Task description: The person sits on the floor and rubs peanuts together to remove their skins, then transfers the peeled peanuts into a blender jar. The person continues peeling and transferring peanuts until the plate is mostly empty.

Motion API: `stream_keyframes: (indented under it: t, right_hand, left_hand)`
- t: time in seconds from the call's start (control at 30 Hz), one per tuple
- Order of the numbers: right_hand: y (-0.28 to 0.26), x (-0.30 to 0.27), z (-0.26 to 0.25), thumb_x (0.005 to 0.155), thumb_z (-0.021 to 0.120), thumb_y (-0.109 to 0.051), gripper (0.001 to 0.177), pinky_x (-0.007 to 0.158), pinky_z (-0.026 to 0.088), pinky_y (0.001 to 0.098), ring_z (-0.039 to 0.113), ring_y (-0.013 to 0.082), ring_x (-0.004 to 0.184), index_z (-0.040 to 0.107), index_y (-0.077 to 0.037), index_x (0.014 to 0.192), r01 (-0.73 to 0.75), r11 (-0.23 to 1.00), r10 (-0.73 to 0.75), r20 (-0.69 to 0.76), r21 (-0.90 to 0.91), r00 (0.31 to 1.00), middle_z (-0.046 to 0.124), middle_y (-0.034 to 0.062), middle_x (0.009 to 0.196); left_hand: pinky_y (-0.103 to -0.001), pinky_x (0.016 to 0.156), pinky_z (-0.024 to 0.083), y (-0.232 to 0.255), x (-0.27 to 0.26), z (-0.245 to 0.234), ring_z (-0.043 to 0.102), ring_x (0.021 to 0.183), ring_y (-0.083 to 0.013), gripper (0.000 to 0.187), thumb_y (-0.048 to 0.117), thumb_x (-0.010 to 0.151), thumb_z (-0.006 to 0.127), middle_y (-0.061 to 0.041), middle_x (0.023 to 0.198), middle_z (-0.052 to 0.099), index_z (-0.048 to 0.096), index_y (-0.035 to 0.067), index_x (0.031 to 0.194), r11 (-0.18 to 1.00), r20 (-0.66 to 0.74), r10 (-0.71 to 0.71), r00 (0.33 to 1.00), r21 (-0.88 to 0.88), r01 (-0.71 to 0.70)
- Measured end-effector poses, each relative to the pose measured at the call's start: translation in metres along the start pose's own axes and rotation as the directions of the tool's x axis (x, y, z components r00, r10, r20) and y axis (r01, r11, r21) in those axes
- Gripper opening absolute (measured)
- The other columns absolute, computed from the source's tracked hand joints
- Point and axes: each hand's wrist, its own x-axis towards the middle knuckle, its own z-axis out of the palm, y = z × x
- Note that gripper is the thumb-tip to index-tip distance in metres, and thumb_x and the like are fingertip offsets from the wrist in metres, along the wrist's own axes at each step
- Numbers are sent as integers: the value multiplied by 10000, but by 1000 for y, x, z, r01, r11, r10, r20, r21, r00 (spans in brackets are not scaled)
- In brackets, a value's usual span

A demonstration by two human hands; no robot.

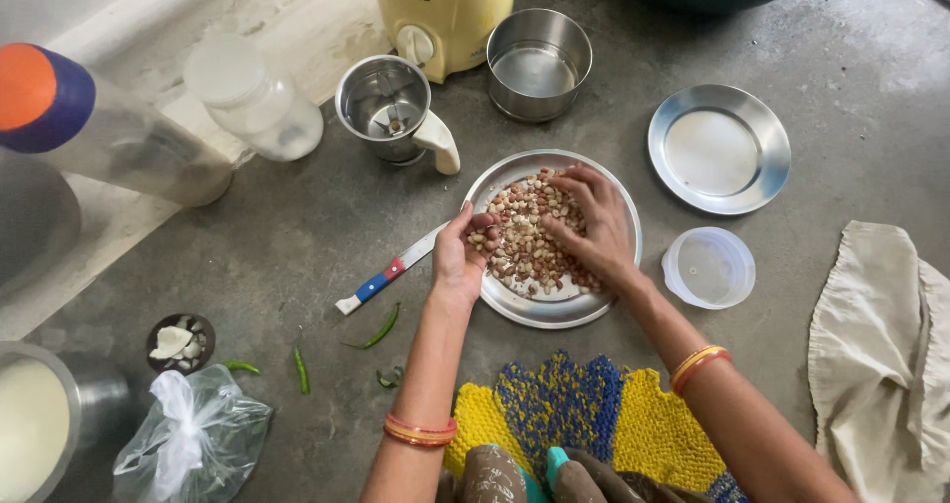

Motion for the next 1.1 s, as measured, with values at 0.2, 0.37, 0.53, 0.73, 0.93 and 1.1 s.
stream_keyframes:
  t: [0.2, 0.37, 0.53, 0.73, 0.93, 1.1]
  right_hand:
    - [-2, -18, 45, 990, 624, -347, 273, 842, 523, 434, 581, 237, 1070, 655, -100, 1104, 191, 931, -148, 156, -312, 977, 608, 70, 1172]
    - [12, -5, 64, 1056, 543, -238, 222, 527, 492, 357, 608, 186, 627, 587, -26, 1008, 157, 898, -73, 212, -410, 974, 635, 133, 900]
    - [15, 14, 71, 1072, 507, -355, 407, 410, 417, 407, 469, 176, 390, 570, -68, 790, 120, 923, -76, 132, -365, 988, 544, 49, 566]
    - [14, 20, 78, 1097, 420, -529, 737, 420, 244, 378, 300, 181, 354, 526, -136, 483, -168, 916, 188, 19, -365, 982, 404, 20, 397]
    - [-2, 5, 55, 1002, 459, -601, 730, 601, 411, 452, 547, 227, 537, 687, -42, 591, -420, 891, 440, 100, -176, 892, 639, 107, 690]
    - [-8, -14, 0, 890, 560, -393, 412, 937, 472, 502, 592, 299, 1116, 786, -51, 935, -254, 963, 216, 312, 86, 925, 644, 178, 1237]
  left_hand:
    - [-256, 596, 506, -12, -6, 7, 640, 678, -166, 289, 243, 1013, 619, -118, 820, 717, 696, 6, 867, 999, 53, 18, 998, -39, -16]
    - [-257, 573, 484, -9, -14, 10, 633, 669, -172, 262, 223, 1001, 622, -95, 793, 694, 694, 15, 859, 999, 17, 2, 1000, -44, -1]
    - [-258, 570, 484, 3, -24, 8, 633, 672, -166, 300, 252, 997, 623, -108, 802, 707, 678, 9, 830, 999, 14, 4, 1000, -52, -3]
    - [-256, 579, 486, 5, -29, 5, 633, 672, -165, 310, 248, 1003, 622, -111, 805, 709, 686, 3, 825, 999, 27, 22, 999, -43, -20]
    - [-245, 576, 491, -2, -25, 7, 637, 673, -143, 331, 262, 1020, 575, -92, 799, 710, 707, 5, 860, 998, 47, 30, 998, 45, -32]
    - [-220, 542, 480, 1, -27, 8, 624, 659, -124, 316, 241, 1030, 548, -76, 784, 707, 709, -7, 920, 992, 21, 47, 999, 116, -49]
